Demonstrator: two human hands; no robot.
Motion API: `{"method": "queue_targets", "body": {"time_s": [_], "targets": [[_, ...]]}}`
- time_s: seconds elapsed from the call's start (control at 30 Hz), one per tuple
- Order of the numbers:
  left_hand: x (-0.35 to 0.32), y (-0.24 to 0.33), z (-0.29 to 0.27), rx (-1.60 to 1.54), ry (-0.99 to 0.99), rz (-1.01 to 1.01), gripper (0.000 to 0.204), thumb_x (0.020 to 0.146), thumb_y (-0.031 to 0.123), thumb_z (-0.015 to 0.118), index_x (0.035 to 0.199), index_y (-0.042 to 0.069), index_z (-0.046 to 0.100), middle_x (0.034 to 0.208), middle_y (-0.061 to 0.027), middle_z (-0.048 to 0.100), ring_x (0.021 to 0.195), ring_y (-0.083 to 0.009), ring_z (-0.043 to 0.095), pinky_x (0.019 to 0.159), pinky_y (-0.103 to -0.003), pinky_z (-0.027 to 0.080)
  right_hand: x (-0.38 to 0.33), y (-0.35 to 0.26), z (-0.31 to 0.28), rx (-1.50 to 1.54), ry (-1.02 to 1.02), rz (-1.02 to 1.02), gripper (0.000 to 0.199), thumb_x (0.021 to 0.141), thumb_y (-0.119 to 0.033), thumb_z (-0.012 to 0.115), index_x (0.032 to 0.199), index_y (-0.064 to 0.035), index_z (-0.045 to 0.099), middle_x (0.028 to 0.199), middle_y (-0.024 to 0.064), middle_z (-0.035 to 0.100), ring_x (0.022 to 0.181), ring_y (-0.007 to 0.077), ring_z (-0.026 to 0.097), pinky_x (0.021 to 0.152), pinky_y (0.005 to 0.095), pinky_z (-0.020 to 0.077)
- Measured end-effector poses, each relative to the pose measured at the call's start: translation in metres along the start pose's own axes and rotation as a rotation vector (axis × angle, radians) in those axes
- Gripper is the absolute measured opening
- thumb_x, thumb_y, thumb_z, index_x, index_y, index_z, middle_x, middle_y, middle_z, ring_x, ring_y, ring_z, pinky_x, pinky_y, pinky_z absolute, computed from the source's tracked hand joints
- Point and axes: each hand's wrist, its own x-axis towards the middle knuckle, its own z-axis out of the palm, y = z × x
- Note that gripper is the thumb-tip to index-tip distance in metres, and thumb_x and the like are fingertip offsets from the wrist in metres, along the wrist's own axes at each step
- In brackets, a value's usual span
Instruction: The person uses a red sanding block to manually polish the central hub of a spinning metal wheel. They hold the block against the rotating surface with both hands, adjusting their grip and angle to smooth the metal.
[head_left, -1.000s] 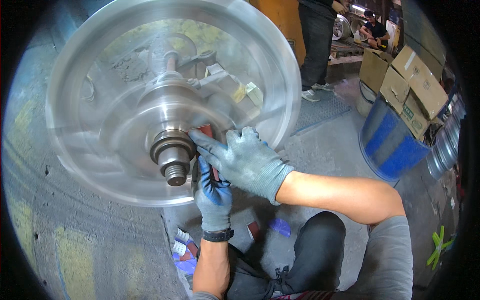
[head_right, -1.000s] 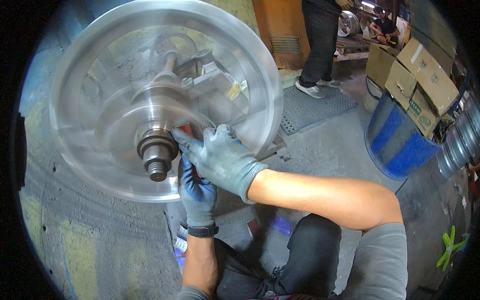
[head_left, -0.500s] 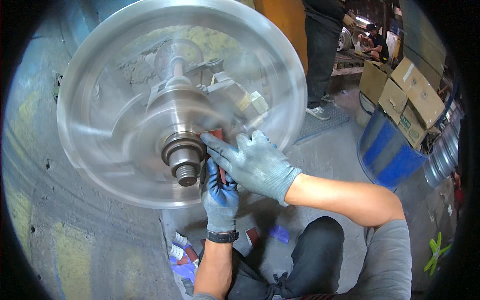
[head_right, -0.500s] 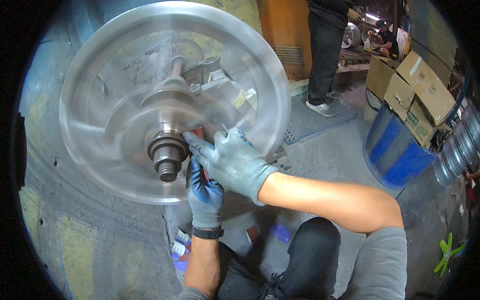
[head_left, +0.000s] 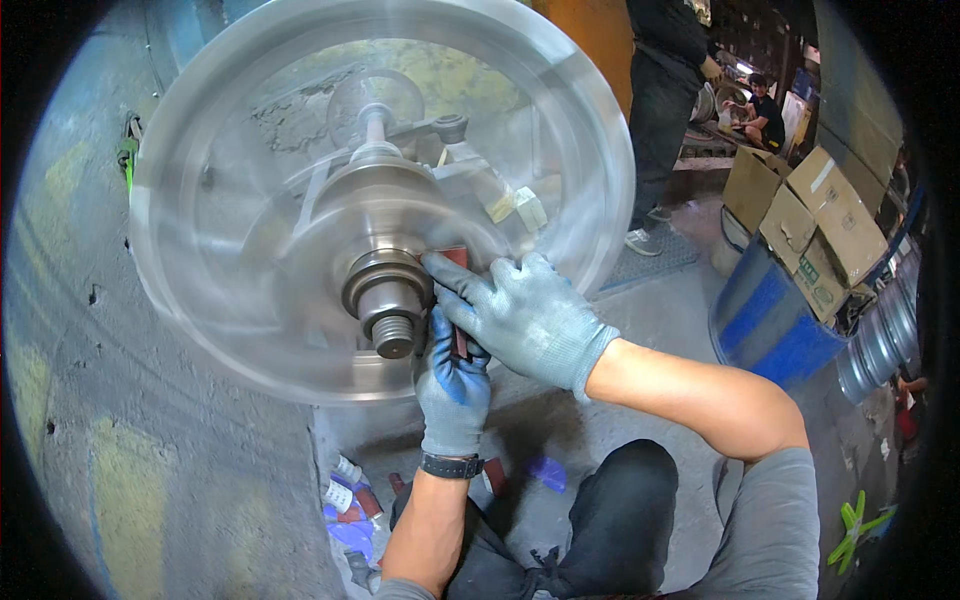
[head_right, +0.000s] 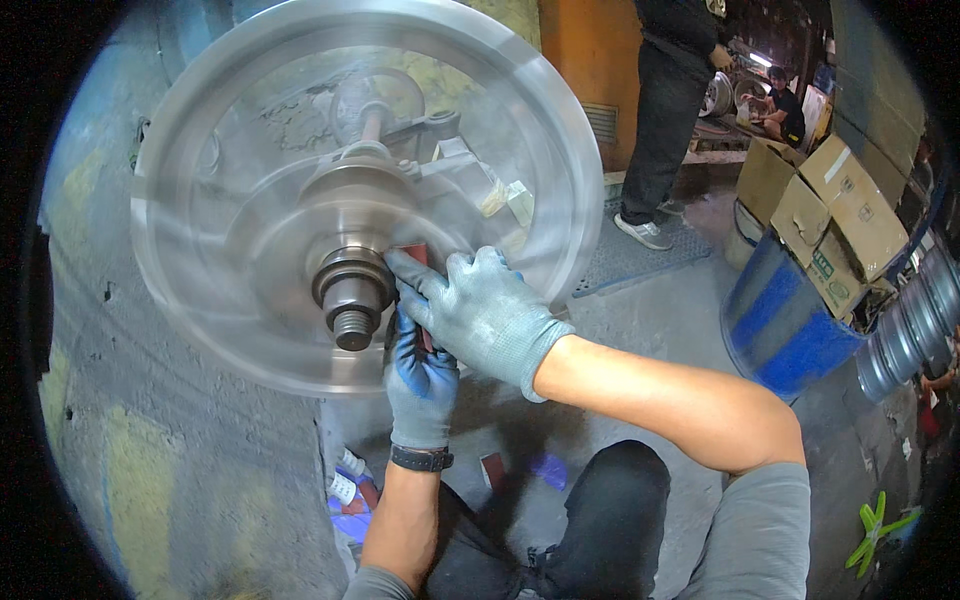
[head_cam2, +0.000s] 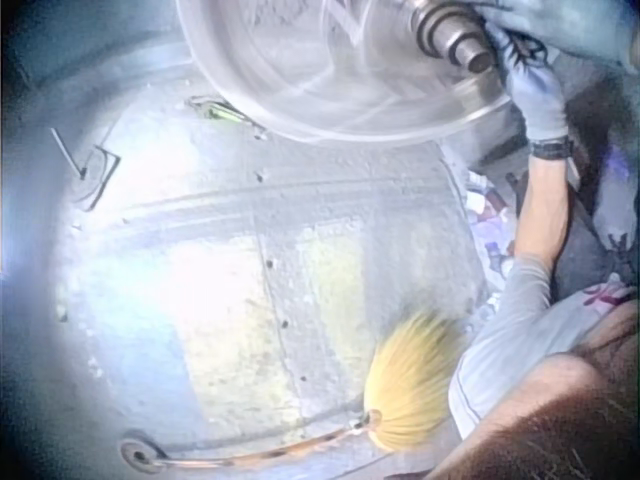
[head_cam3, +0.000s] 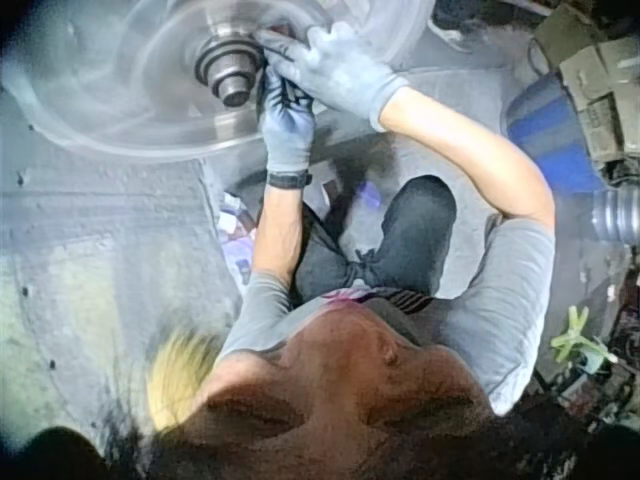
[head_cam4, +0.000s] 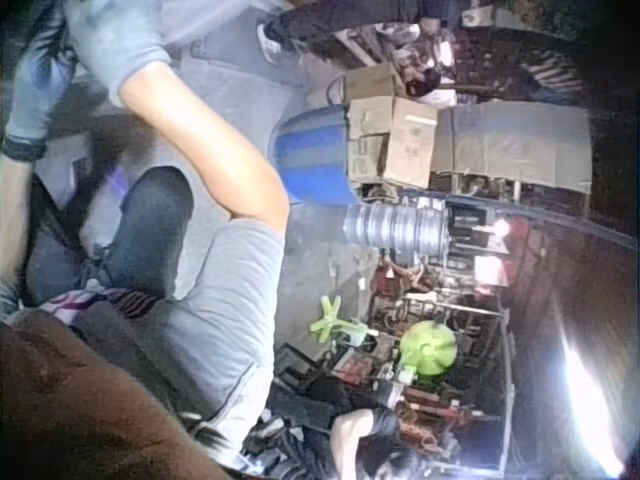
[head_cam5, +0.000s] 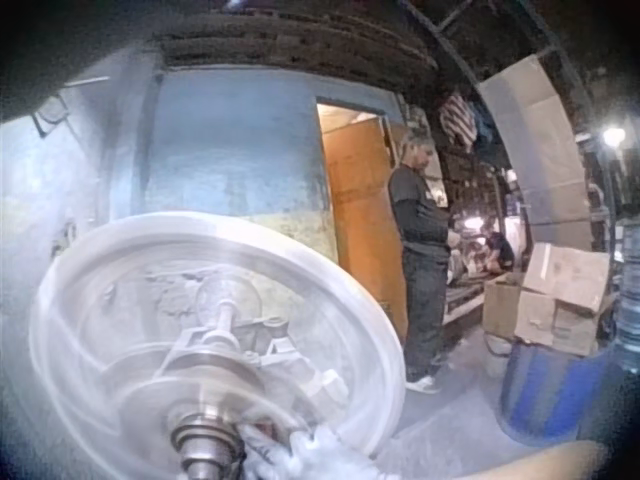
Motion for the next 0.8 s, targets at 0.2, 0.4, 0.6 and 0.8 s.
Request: {"method": "queue_targets", "body": {"time_s": [0.2,0.4,0.6,0.8], "targets": [[0.001,0.015,0.005,-0.412,-0.015,-0.169,0.045,0.115,0.021,0.042,0.156,0.004,0.043,0.155,-0.0096,0.051,0.138,-0.0195,0.054,0.114,-0.035,0.047,0.002,0.001,-0.005,-0.024,-0.061,-0.035,0.041,0.085,-0.022,0.067,0.124,-0.0132,0.073,0.153,0.0098,0.058,0.084,0.0227,0.067,0.074,0.0400,0.0563],[0.001,0.022,0.025,-0.311,0.147,-0.216,0.044,0.115,0.025,0.041,0.155,0.006,0.045,0.155,-0.0084,0.052,0.138,-0.0195,0.053,0.116,-0.037,0.046,0.001,-0.001,-0.002,0.005,-0.038,-0.035,0.040,0.085,-0.021,0.067,0.124,-0.0130,0.071,0.153,0.0107,0.056,0.087,0.0238,0.068,0.076,0.0403,0.0555],[0.000,0.019,0.020,-0.257,0.108,-0.189,0.040,0.114,0.028,0.046,0.149,0.008,0.052,0.140,-0.0040,0.059,0.123,-0.0133,0.058,0.103,-0.031,0.049,0.002,-0.002,-0.005,0.043,-0.082,0.012,0.036,0.085,-0.021,0.067,0.120,-0.0121,0.070,0.151,0.0118,0.057,0.089,0.0247,0.070,0.076,0.0409,0.0559],[-0.001,0.016,0.020,-0.265,0.010,-0.128,0.038,0.113,0.030,0.051,0.144,0.010,0.058,0.131,-0.0013,0.063,0.110,-0.0085,0.061,0.091,-0.025,0.052,0.004,-0.003,-0.005,0.043,-0.058,0.018,0.036,0.085,-0.021,0.068,0.120,-0.0122,0.070,0.150,0.0113,0.058,0.087,0.0241,0.070,0.075,0.0412,0.0561]]}}
